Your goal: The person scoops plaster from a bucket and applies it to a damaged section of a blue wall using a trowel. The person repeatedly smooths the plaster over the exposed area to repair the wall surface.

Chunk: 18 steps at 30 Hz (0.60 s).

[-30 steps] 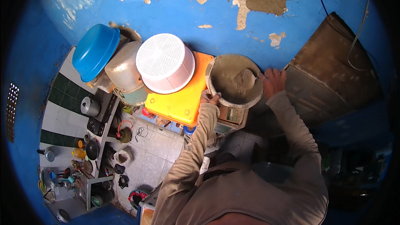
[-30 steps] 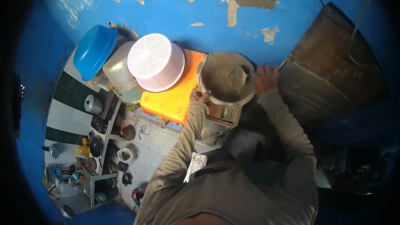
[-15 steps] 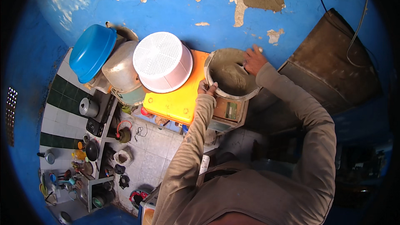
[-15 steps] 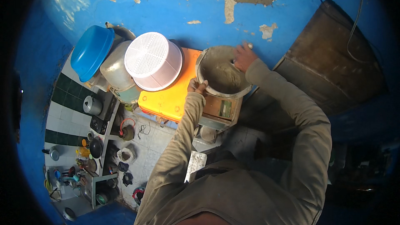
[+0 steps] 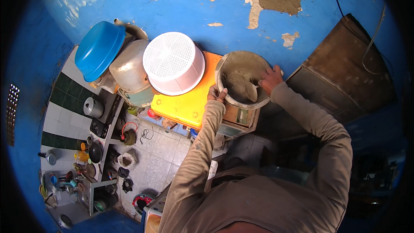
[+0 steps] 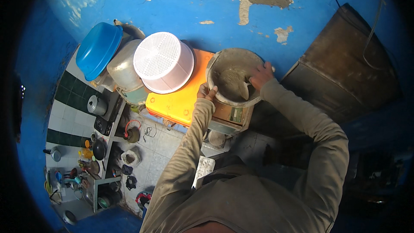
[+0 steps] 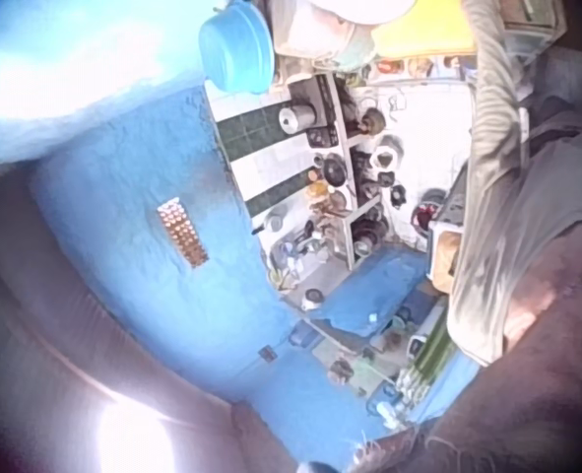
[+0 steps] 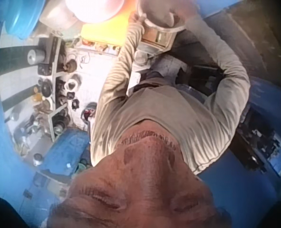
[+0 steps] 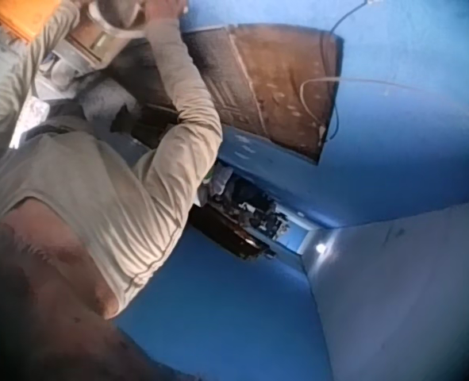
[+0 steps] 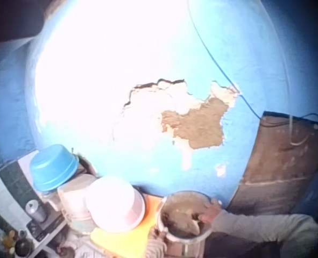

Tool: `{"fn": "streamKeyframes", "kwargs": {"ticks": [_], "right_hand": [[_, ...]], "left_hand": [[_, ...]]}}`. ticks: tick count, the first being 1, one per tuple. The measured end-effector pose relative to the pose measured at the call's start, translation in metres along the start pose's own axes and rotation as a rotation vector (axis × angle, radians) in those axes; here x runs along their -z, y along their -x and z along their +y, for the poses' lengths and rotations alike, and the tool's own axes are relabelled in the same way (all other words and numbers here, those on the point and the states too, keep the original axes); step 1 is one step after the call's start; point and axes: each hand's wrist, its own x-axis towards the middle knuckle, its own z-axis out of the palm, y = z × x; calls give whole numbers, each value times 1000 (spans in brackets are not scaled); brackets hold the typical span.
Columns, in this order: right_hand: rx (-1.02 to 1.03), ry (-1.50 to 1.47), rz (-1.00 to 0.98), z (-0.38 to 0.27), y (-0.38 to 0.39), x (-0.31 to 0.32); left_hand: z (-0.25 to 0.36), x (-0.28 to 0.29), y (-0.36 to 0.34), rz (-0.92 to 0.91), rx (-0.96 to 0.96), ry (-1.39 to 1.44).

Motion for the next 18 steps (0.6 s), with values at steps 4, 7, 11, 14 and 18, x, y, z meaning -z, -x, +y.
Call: {"fn": "streamKeyframes", "kwargs": {"ticks": [4, 7, 11, 14, 18], "right_hand": [[-213, -143, -35, -14, 16, -2], [-449, -254, -124, -29, 22, -16], [-572, -359, -19, -44, 21, -20], [-656, -428, 27, -45, 27, -28], [-694, -462, 38, -45, 30, -28]], "left_hand": [[10, -4, 4, 17, 11, -26], [21, -7, 7, 0, 72, -88], [19, -2, 8, -32, 44, -67], [21, -3, 9, -55, 16, -71], [24, -2, 10, -61, 23, -142]]}}
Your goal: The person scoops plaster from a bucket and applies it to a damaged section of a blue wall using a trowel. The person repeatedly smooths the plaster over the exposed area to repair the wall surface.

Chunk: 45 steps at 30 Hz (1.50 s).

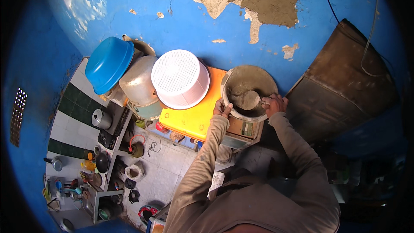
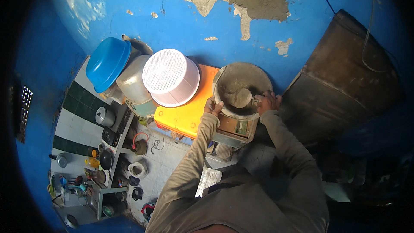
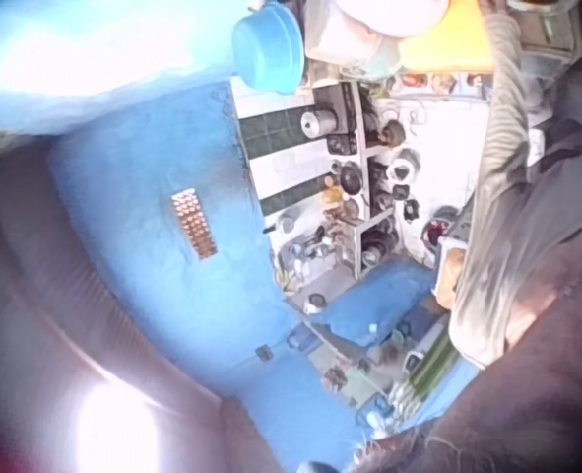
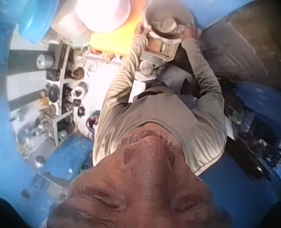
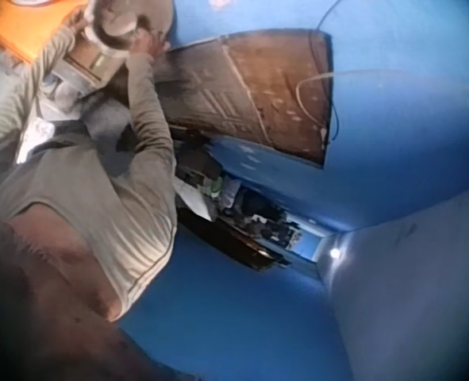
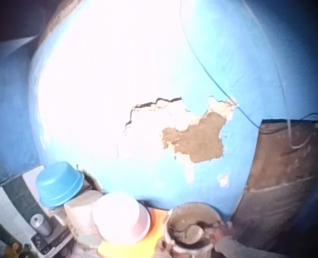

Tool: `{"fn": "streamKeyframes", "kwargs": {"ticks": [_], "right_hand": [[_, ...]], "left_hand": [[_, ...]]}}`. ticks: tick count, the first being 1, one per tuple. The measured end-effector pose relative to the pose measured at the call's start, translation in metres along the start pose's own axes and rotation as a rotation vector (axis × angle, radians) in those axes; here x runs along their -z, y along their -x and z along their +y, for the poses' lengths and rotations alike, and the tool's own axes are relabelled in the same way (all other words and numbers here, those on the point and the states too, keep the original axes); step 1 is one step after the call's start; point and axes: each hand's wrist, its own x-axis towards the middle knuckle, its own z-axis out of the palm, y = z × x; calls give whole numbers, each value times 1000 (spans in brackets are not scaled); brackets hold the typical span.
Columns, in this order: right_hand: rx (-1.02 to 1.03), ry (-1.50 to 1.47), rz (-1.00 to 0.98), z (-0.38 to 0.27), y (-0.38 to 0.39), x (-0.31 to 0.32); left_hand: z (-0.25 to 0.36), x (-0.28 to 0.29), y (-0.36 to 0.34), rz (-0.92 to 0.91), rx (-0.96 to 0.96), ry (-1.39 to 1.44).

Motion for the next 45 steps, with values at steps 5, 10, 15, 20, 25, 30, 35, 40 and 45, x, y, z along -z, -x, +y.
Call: {"fn": "streamKeyframes", "kwargs": {"ticks": [5, 10, 15, 20, 25, 30, 35, 40, 45], "right_hand": [[23, -45, 120, 8, 4, -7], [19, -58, 182, 17, 8, -16], [-14, -229, 248, 36, 6, -19], [-49, -664, 233, 51, 18, -4], [-268, -1132, 197, 69, 28, -48], [-212, -1058, 264, 70, 28, -49], [-120, -894, 263, 69, 26, -18], [18, -834, 315, 71, 27, 10], [145, -820, 318, 46, 18, 92]], "left_hand": [[-14, 10, -4, -72, 13, 12], [-12, 9, -1, -60, -11, -37], [-13, 8, -2, -42, -44, -53], [-20, 15, -5, -60, -31, -93], [-11, 7, -3, -48, -13, 5], [-22, 19, -8, -101, -39, -112], [-12, 20, 7, 5, -127, -546], [-3, 22, 36, -45, -152, -220], [-29, 32, 62, -25, -204, -241]]}}
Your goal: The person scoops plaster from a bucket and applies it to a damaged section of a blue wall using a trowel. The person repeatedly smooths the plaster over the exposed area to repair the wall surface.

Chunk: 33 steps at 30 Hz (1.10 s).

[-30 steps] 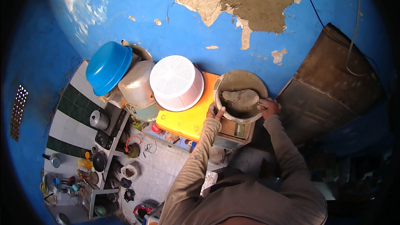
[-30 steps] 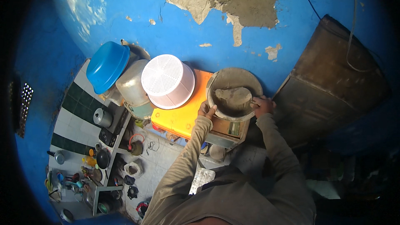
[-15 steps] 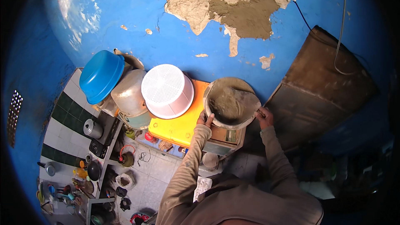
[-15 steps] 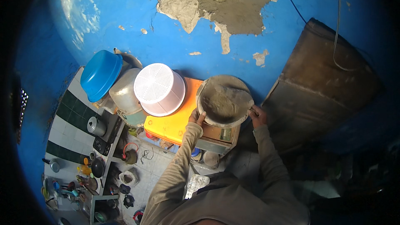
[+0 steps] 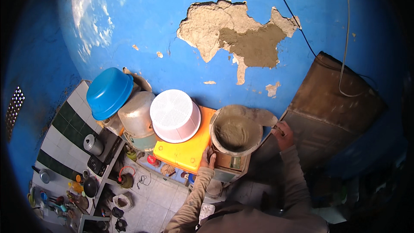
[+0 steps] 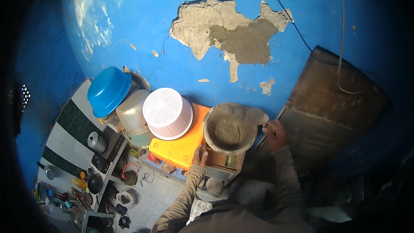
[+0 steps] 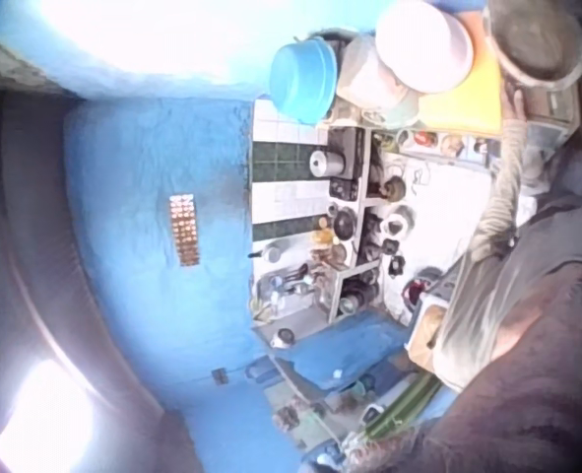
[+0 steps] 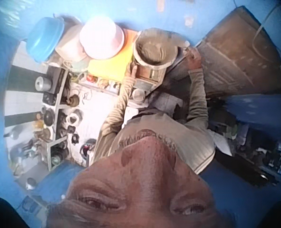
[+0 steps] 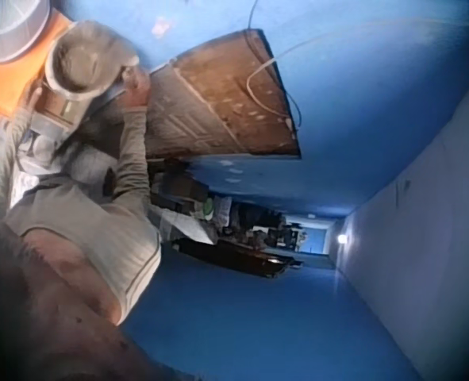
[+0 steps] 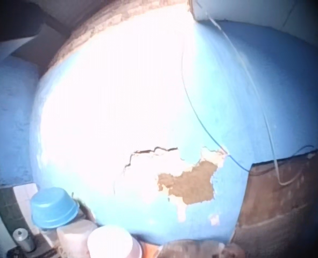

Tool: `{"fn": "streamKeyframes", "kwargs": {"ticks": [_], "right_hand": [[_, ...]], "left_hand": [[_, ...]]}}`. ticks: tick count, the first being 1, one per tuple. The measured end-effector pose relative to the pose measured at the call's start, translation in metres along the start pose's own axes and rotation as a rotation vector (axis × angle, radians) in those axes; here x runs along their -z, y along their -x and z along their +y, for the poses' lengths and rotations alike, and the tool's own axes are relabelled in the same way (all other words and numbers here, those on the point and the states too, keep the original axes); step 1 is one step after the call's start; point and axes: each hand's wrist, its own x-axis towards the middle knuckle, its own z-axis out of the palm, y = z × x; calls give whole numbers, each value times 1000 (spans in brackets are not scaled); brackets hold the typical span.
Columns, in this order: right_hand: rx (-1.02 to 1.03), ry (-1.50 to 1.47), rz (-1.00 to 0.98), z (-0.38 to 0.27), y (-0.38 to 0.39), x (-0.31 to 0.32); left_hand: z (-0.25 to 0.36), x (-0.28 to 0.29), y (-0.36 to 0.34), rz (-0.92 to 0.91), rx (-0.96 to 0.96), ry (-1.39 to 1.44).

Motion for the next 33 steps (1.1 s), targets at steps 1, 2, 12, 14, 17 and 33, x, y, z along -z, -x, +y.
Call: {"fn": "streamKeyframes", "kwargs": {"ticks": [1, 2, 12, 14, 17, 33], "right_hand": [[46, 3, -17, -15, -10, 5], [67, -16, -14, -28, -18, 10], [120, -389, -182, -147, -84, 42], [162, -416, -276, -160, -99, 44], [125, -428, -400, -170, -123, 42], [-201, -63, -3, -114, -74, 84]], "left_hand": [[-6, 1, 7, 5, -4, -13], [-12, 2, 13, 8, -9, -25], [2, 19, 89, 56, -14, -216], [1, 27, 109, 49, 42, -204], [-20, 43, 143, 57, 78, -189], [-51, 89, 223, 167, 351, -169]]}}
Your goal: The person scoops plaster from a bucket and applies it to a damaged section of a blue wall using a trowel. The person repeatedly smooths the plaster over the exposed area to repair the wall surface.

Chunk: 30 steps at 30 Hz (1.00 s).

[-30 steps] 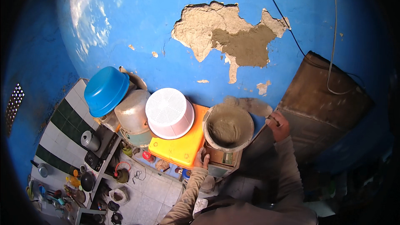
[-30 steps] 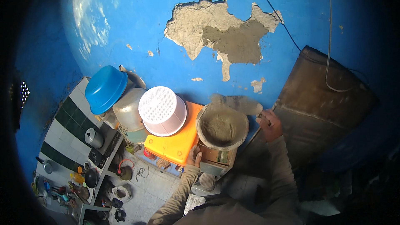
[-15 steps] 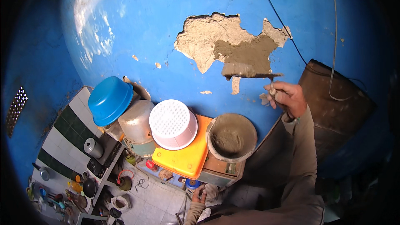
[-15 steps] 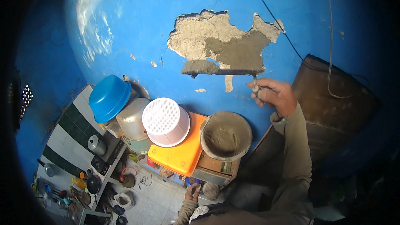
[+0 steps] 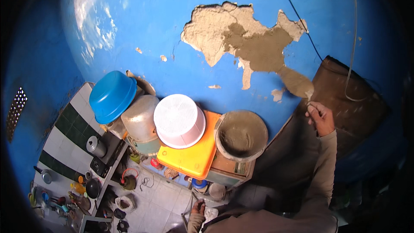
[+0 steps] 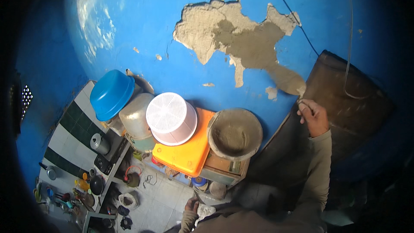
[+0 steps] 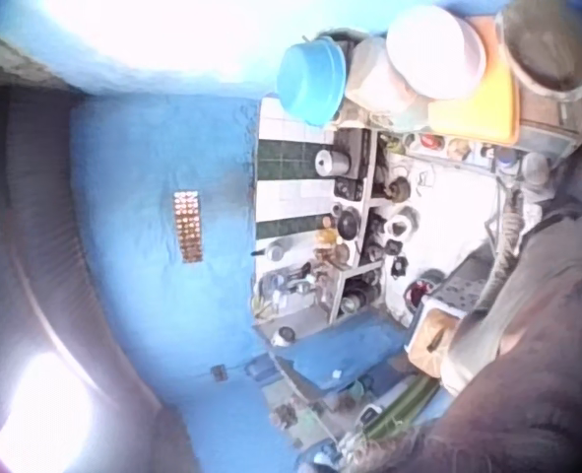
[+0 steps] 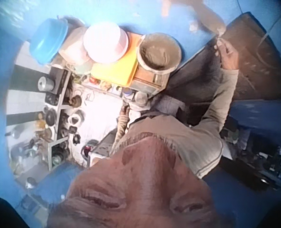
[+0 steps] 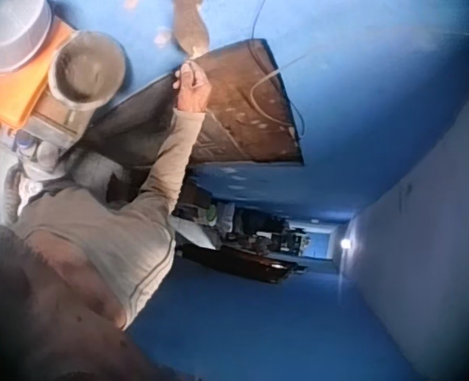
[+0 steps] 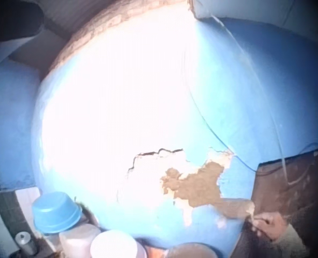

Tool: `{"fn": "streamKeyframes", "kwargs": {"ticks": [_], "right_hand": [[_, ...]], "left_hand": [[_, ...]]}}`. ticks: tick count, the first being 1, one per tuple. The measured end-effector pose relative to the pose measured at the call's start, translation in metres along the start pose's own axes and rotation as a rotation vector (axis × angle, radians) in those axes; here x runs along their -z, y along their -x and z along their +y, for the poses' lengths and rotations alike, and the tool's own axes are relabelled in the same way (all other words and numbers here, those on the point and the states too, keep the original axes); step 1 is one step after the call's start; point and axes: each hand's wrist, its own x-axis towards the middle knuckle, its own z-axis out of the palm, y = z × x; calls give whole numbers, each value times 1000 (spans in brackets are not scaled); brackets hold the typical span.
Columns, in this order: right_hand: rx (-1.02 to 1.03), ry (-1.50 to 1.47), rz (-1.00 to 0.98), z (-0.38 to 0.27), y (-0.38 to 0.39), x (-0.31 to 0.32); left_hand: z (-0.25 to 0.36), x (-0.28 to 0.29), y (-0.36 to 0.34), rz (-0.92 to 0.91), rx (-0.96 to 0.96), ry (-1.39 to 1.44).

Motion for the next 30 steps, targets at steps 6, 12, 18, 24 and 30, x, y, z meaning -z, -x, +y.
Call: {"fn": "streamKeyframes", "kwargs": {"ticks": [6, 12, 18, 24, 30], "right_hand": [[385, 844, -186, 78, 5, -59], [768, 1252, -273, 155, -15, -125], [793, 1302, -331, 191, -3, -171], [431, 1186, -536, 165, 44, -182], [129, 891, -295, 170, 59, -178]], "left_hand": [[55, -14, -51, -154, -178, -132], [179, -82, -102, -141, -421, -164], [175, -121, -161, -44, -708, -521], [176, -120, -163, -75, -689, -579], [158, -115, -172, -134, -678, -530]]}}
